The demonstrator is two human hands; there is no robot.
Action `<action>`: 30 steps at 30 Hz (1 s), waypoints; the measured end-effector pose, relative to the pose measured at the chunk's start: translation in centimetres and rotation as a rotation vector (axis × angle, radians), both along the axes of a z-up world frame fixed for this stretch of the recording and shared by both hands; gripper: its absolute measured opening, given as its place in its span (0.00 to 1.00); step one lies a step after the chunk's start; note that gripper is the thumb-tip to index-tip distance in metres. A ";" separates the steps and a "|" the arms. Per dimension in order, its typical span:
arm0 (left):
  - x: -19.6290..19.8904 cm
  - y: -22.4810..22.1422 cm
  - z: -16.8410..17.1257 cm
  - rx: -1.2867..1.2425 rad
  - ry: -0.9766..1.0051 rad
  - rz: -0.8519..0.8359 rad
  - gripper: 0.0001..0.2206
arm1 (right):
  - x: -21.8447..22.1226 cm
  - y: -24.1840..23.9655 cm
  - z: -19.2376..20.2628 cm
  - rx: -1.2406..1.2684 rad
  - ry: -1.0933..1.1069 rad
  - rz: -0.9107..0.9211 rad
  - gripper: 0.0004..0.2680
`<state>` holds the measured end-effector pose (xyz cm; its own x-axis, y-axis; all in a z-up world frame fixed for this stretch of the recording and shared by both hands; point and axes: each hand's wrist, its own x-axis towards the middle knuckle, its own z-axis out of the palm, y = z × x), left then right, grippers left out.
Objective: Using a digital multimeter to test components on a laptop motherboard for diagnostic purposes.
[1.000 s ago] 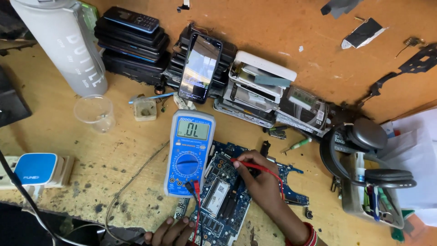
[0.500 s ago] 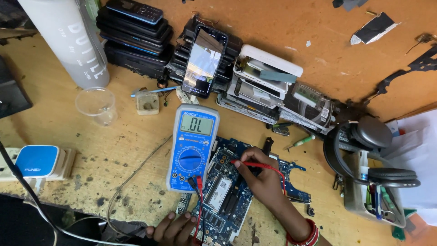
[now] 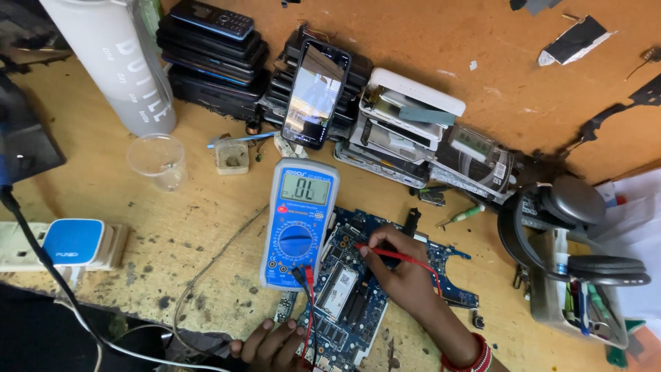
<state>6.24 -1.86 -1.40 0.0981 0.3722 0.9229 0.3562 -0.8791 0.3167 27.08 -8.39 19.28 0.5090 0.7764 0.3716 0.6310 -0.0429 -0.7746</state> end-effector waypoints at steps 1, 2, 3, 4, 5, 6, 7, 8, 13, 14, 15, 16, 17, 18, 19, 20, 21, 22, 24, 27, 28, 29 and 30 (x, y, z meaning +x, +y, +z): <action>-0.2 0.0 0.0 -0.009 0.022 -0.019 0.20 | 0.0 0.0 0.1 0.008 -0.033 0.013 0.05; -0.4 0.0 0.0 -0.018 0.043 -0.038 0.18 | -0.1 0.1 0.1 0.016 -0.065 0.025 0.05; -0.5 0.1 0.0 -0.014 0.044 -0.032 0.18 | 0.0 0.1 0.1 0.020 -0.064 0.030 0.05; -0.6 0.1 -0.1 -0.012 0.063 -0.027 0.19 | 0.1 0.1 0.0 -0.001 -0.105 0.036 0.06; -0.7 0.1 -0.2 -0.010 0.083 -0.022 0.19 | 0.2 0.0 0.0 -0.023 -0.145 0.040 0.06; -0.4 0.1 -0.3 -0.008 0.084 -0.018 0.19 | 0.3 0.0 -0.1 -0.020 -0.144 0.044 0.06; -0.1 0.0 -0.4 -0.011 0.045 -0.005 0.20 | 0.3 0.0 -0.2 -0.029 -0.146 0.040 0.06; 0.2 0.0 -0.5 -0.014 0.006 0.008 0.21 | 0.4 -0.1 -0.2 -0.038 -0.149 0.036 0.05; 0.3 -0.3 1.5 -0.023 -0.012 0.000 0.24 | 0.3 0.0 -0.2 -0.036 -0.136 0.046 0.06; 0.3 -0.5 2.4 -0.062 -0.006 -0.002 0.24 | 0.3 -0.1 -0.2 -0.030 -0.129 0.046 0.06; 0.1 -0.6 2.3 -0.065 -0.006 -0.003 0.24 | 0.3 0.0 -0.2 -0.032 -0.129 0.045 0.06; 0.1 -0.6 2.2 -0.082 0.002 -0.019 0.20 | 0.4 0.1 -0.2 -0.023 -0.131 0.055 0.06; -0.1 -0.8 2.1 -0.103 0.011 -0.038 0.15 | 0.4 -0.1 -0.2 -0.016 -0.132 0.062 0.06; -0.1 -0.8 1.6 -0.109 0.013 -0.043 0.15 | 0.3 0.0 -0.2 -0.023 -0.130 0.058 0.06; 0.0 -0.9 1.0 -0.112 -0.001 -0.035 0.16 | 0.3 0.0 -0.1 -0.019 -0.128 0.062 0.06; 0.1 -1.0 0.5 -0.116 -0.015 -0.026 0.16 | 0.4 -0.1 0.0 -0.015 -0.126 0.067 0.06; 0.1 -0.8 0.7 -0.120 -0.017 -0.036 0.16 | 0.4 -0.1 0.0 -0.019 -0.128 0.058 0.06; 0.1 -0.7 0.9 -0.102 -0.001 -0.025 0.14 | 0.5 0.0 0.1 -0.003 -0.107 0.063 0.06; 0.1 -0.4 1.1 -0.093 0.016 -0.020 0.11 | 0.4 -0.2 0.0 0.005 -0.084 0.063 0.06; 0.2 0.1 1.1 0.015 -0.035 -0.019 0.16 | 0.6 -0.1 -0.1 0.030 -0.060 0.021 0.05; 0.0 0.1 0.9 0.007 -0.004 -0.032 0.14 | 0.6 -0.1 -0.1 0.049 -0.064 0.019 0.05; -0.2 0.0 0.6 0.001 0.028 -0.044 0.13 | 0.7 0.0 -0.1 0.070 -0.067 0.018 0.04; -0.1 -0.1 1.0 0.000 0.029 -0.047 0.13 | 0.7 -0.1 -0.1 0.068 -0.066 0.016 0.04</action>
